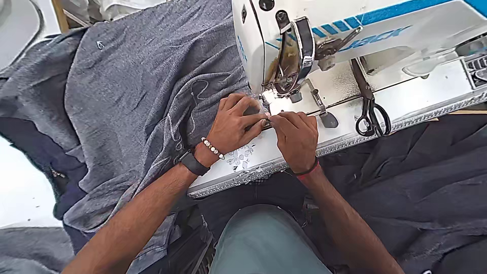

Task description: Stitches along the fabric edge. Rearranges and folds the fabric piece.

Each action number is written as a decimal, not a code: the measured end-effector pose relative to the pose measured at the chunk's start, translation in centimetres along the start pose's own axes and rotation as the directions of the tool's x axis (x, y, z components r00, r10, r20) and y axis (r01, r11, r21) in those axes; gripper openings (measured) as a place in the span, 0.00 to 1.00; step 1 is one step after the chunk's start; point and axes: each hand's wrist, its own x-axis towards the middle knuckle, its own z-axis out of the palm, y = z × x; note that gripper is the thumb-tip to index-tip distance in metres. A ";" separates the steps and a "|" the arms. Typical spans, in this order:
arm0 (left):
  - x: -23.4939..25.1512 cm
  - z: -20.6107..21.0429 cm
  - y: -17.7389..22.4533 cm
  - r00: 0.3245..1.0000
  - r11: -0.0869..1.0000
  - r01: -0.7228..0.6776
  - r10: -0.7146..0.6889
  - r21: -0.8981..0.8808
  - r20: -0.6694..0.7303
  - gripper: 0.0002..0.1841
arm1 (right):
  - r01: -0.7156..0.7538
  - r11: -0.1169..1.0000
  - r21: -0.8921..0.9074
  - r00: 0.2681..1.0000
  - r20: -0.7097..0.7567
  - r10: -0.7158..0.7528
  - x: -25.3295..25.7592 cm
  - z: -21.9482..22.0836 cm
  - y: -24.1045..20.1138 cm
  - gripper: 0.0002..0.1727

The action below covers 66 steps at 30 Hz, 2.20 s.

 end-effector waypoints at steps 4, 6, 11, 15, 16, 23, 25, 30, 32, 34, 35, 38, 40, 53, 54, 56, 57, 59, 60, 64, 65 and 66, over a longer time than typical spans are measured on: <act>0.1 -0.5 -0.2 0.999 0.996 0.018 -0.014 0.084 -0.044 0.17 | 0.028 0.999 -0.036 0.999 -0.017 -0.028 -0.5 0.1 -0.1 0.11; 0.4 -0.6 -0.4 0.999 0.988 0.024 -0.020 0.152 -0.025 0.19 | 0.033 0.999 -0.040 0.999 -0.013 -0.033 -0.5 0.1 -0.2 0.11; 0.6 -0.6 -0.8 1.000 0.970 -0.022 0.025 0.240 -0.010 0.19 | 0.028 0.999 -0.045 1.000 0.011 -0.027 -0.5 0.0 -0.2 0.12; 0.4 -0.6 -0.6 1.000 0.962 -0.014 0.014 0.272 0.000 0.20 | 0.006 1.000 0.002 0.998 0.055 -0.006 -0.3 0.0 -0.1 0.12; 0.4 -0.5 -0.5 1.000 0.959 -0.009 0.011 0.283 -0.002 0.20 | 0.009 1.000 0.007 0.997 0.078 -0.010 -0.2 -0.1 0.0 0.12; 0.2 -0.2 -0.3 0.999 0.937 0.026 -0.037 0.347 0.027 0.22 | 0.104 0.995 -0.007 0.967 0.234 -0.099 1.2 -0.8 0.6 0.14; 0.2 -0.2 -0.4 0.999 0.949 0.030 -0.032 0.313 0.002 0.21 | 0.198 0.976 -0.089 0.942 0.294 -0.164 2.1 -1.9 0.3 0.16; 0.3 -0.6 -0.5 0.999 0.970 -0.033 0.030 0.241 0.016 0.20 | 0.404 0.905 -0.131 0.857 0.401 -0.324 4.2 -3.5 -0.1 0.15; 0.3 -0.7 -0.5 1.000 0.969 -0.031 0.028 0.245 0.014 0.19 | 0.441 0.886 -0.141 0.831 0.437 -0.344 4.7 -3.7 -0.2 0.14; 0.3 -0.7 -0.5 1.000 0.968 -0.027 0.027 0.248 0.006 0.19 | 0.455 0.875 -0.164 0.825 0.448 -0.345 4.7 -3.9 -0.4 0.14; 0.3 -0.8 -0.6 1.000 0.968 -0.027 0.028 0.250 0.001 0.19 | 0.463 0.869 -0.173 0.823 0.449 -0.349 4.8 -3.8 -0.5 0.14; 0.2 -0.7 -0.8 0.999 0.968 -0.033 0.036 0.248 -0.007 0.19 | 0.466 0.864 -0.190 0.823 0.453 -0.344 5.1 -3.5 -0.8 0.12; 0.3 -0.8 -1.1 0.997 0.964 -0.060 0.069 0.260 -0.023 0.17 | 0.451 0.868 -0.206 0.841 0.422 -0.338 5.4 -2.9 -0.6 0.12; 0.8 -0.9 -2.9 0.987 0.961 -0.157 0.157 0.228 0.019 0.20 | 0.159 0.960 -0.232 0.954 0.288 -0.088 3.5 -1.8 0.3 0.17; 1.0 -1.0 -3.0 0.987 0.961 -0.157 0.157 0.227 0.016 0.20 | 0.170 0.957 -0.235 0.944 0.317 -0.090 3.8 -2.0 0.3 0.18; 1.2 -1.0 -3.2 0.986 0.960 -0.162 0.165 0.229 0.006 0.20 | 0.188 0.948 -0.256 0.921 0.381 -0.080 4.5 -2.3 0.2 0.20; 1.2 -1.0 -3.3 0.984 0.958 -0.174 0.180 0.229 -0.004 0.19 | 0.197 0.941 -0.275 0.913 0.402 -0.074 4.7 -2.3 0.1 0.20; 1.2 -1.1 -3.5 0.976 0.951 -0.206 0.216 0.232 -0.018 0.17 | 0.217 0.922 -0.322 0.905 0.420 -0.066 5.0 -2.1 -0.2 0.20; 1.3 -1.2 -3.7 0.975 0.950 -0.212 0.223 0.228 -0.020 0.17 | 0.225 0.913 -0.340 0.904 0.423 -0.065 5.0 -1.9 -0.4 0.21; 1.9 -1.7 -4.9 0.977 0.957 -0.206 0.213 0.205 -0.014 0.17 | 0.211 0.914 -0.346 0.905 0.422 -0.049 4.9 -2.0 -0.9 0.22; 2.3 -1.9 -5.3 0.975 0.957 -0.215 0.221 0.196 -0.007 0.18 | 0.165 0.938 -0.306 0.907 0.420 -0.022 5.1 -3.3 -0.5 0.20; 2.6 -2.1 -5.7 0.973 0.957 -0.225 0.229 0.184 -0.001 0.18 | 0.084 0.959 -0.270 0.928 0.372 0.023 5.3 -5.1 0.5 0.18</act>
